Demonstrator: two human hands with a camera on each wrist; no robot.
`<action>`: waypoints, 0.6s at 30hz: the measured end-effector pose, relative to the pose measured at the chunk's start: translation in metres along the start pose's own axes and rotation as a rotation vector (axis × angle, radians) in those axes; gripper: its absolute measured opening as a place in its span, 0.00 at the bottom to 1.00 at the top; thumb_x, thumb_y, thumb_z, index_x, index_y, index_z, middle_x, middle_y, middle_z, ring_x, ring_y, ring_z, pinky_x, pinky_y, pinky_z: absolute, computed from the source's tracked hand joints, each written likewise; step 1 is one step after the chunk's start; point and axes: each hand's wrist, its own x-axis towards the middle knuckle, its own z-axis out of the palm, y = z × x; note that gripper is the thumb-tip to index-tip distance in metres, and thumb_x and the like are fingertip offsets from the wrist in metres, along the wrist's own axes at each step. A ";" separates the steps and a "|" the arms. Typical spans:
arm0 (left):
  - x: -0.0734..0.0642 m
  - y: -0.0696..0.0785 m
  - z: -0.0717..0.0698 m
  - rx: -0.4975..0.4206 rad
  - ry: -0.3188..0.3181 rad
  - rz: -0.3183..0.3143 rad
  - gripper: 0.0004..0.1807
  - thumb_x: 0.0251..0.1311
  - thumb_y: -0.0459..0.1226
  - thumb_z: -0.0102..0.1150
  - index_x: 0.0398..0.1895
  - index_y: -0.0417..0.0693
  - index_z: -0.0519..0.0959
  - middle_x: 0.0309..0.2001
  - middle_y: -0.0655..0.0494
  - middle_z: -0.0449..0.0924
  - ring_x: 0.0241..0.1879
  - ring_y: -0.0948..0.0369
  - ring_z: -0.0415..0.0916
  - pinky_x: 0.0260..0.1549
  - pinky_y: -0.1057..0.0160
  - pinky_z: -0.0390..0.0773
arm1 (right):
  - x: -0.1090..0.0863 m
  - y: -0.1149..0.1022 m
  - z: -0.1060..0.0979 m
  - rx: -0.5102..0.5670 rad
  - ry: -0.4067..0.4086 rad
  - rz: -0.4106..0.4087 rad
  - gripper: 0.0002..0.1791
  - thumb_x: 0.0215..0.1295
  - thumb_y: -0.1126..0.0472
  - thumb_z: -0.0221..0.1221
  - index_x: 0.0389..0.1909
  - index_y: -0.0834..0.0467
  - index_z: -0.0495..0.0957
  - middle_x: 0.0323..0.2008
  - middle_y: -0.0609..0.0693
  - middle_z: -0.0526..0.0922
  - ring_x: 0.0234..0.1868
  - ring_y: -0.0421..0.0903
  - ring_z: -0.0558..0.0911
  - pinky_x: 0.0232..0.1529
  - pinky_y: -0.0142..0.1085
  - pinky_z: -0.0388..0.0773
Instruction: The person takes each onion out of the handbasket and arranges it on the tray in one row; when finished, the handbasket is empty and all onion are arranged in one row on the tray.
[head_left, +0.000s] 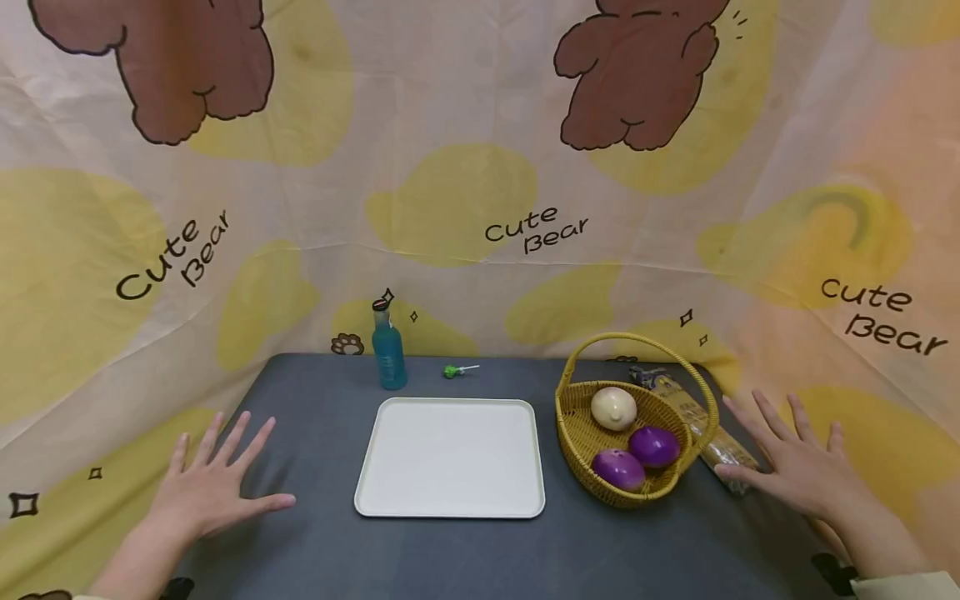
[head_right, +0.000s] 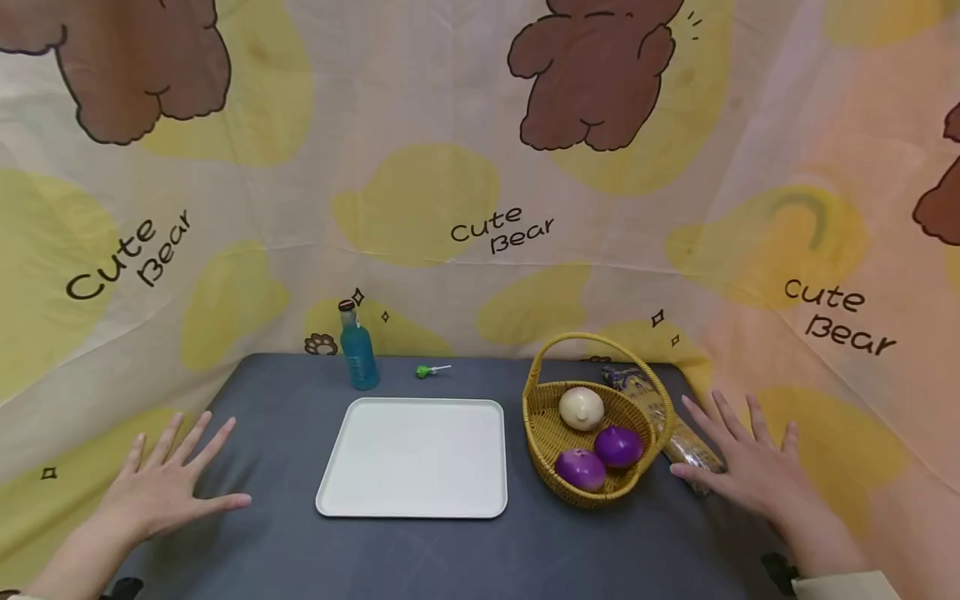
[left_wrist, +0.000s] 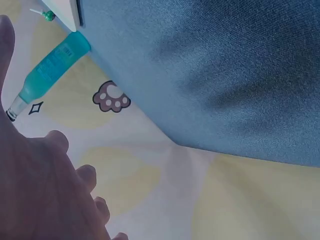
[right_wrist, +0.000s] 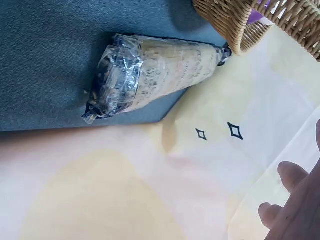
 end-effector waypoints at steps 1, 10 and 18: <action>0.000 0.001 0.001 -0.002 0.002 0.001 0.66 0.50 0.76 0.56 0.82 0.67 0.29 0.82 0.39 0.34 0.78 0.38 0.16 0.65 0.26 0.19 | 0.000 0.000 0.000 0.010 -0.006 0.001 0.56 0.63 0.29 0.58 0.81 0.35 0.32 0.81 0.57 0.28 0.75 0.73 0.21 0.53 0.86 0.24; 0.004 0.006 0.012 -0.062 0.015 0.026 0.64 0.51 0.73 0.59 0.83 0.65 0.35 0.80 0.35 0.45 0.79 0.35 0.27 0.67 0.24 0.28 | 0.000 -0.002 -0.006 0.090 0.056 -0.045 0.55 0.67 0.37 0.60 0.82 0.39 0.33 0.81 0.52 0.24 0.75 0.69 0.18 0.51 0.87 0.39; 0.007 0.018 0.021 -0.196 0.054 0.034 0.60 0.55 0.69 0.61 0.83 0.57 0.45 0.76 0.31 0.54 0.75 0.29 0.45 0.66 0.24 0.46 | 0.003 -0.014 -0.013 0.311 0.271 -0.077 0.53 0.64 0.49 0.67 0.82 0.42 0.44 0.82 0.55 0.37 0.79 0.72 0.40 0.62 0.81 0.40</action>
